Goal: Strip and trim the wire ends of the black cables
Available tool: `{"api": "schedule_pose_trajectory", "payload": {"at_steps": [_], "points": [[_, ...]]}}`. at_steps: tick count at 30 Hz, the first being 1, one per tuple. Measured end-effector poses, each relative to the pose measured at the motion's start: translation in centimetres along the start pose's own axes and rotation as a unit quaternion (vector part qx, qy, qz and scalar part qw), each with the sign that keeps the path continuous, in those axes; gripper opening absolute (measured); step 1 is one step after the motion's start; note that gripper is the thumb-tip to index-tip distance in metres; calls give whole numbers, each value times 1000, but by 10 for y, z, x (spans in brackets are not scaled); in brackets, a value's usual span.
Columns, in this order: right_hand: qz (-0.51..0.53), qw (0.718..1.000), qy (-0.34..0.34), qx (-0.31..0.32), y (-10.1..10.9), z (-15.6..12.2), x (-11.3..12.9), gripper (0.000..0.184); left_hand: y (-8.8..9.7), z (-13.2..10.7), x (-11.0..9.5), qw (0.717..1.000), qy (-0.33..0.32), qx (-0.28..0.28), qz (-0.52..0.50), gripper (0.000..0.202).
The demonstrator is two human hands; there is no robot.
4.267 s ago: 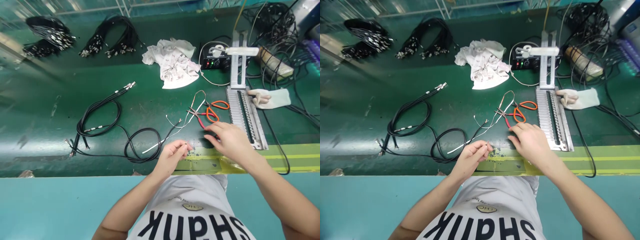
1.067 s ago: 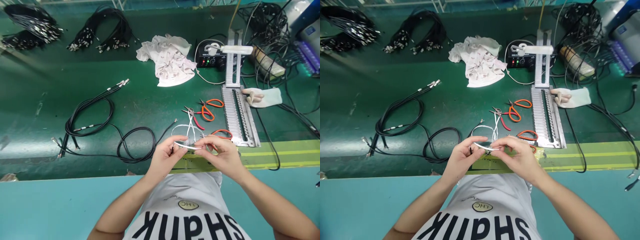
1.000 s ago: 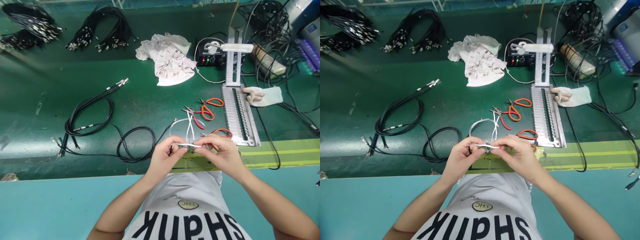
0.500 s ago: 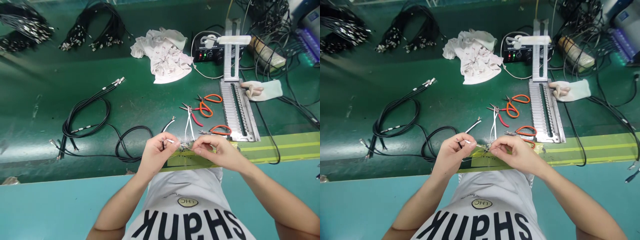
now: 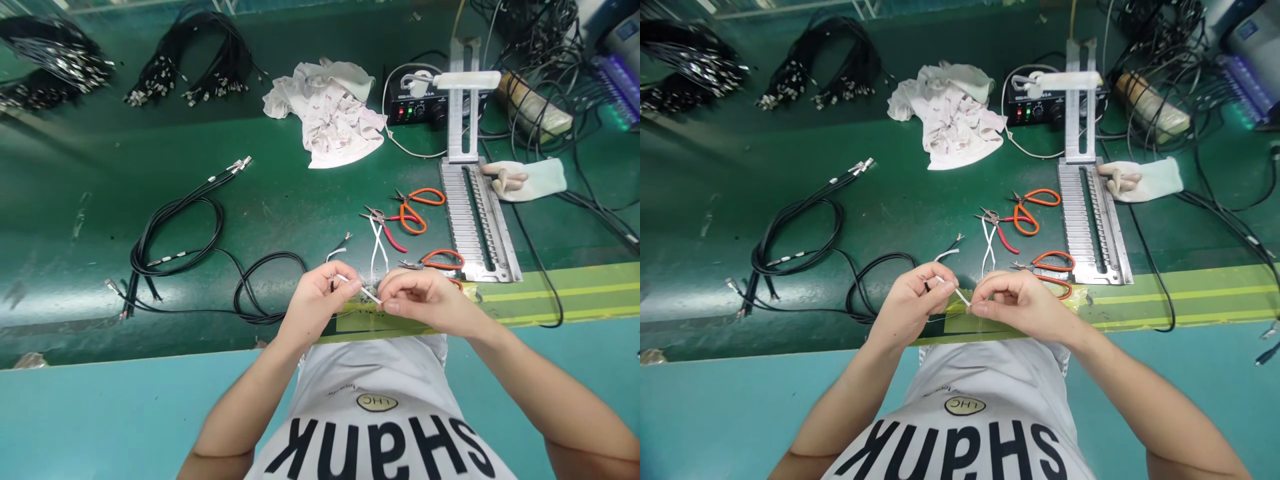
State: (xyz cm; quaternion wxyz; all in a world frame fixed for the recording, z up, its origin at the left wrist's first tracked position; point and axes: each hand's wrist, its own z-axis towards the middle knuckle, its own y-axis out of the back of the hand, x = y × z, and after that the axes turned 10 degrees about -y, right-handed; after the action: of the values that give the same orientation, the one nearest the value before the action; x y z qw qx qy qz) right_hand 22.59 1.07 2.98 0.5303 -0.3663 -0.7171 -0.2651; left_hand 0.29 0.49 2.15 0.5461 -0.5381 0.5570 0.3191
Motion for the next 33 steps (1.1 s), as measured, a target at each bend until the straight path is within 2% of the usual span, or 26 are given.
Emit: {"api": "schedule_pose_trajectory", "payload": {"at_steps": [3,9,11,13,16,21,26,29,33], "points": [[75,995,62,6,-5,2,-1,8,-3,4,2,999,28,28,-15,32],[156,978,133,-29,-21,13,-6,13,-10,7,2,998,32,54,-12,32],[112,978,152,-85,-22,16,-8,12,-10,6,1,999,11,28,-17,29],[37,973,178,-144,-20,18,-9,12,-11,2,1,999,-30,-23,-17,36],[-53,959,207,-189,-17,18,-9,14,-12,-5,-1,993,-97,-69,12,33],[-95,956,201,-194,-17,19,-12,12,-13,-10,1,983,-147,-56,99,17],[-91,962,170,-196,-18,19,-14,8,-17,-9,7,968,-189,-92,140,8],[-94,965,145,-195,-18,18,-12,8,-20,-9,10,961,-204,-109,149,6],[-117,960,145,-209,-20,16,-8,10,-21,-7,10,967,-195,-105,125,7]]}}
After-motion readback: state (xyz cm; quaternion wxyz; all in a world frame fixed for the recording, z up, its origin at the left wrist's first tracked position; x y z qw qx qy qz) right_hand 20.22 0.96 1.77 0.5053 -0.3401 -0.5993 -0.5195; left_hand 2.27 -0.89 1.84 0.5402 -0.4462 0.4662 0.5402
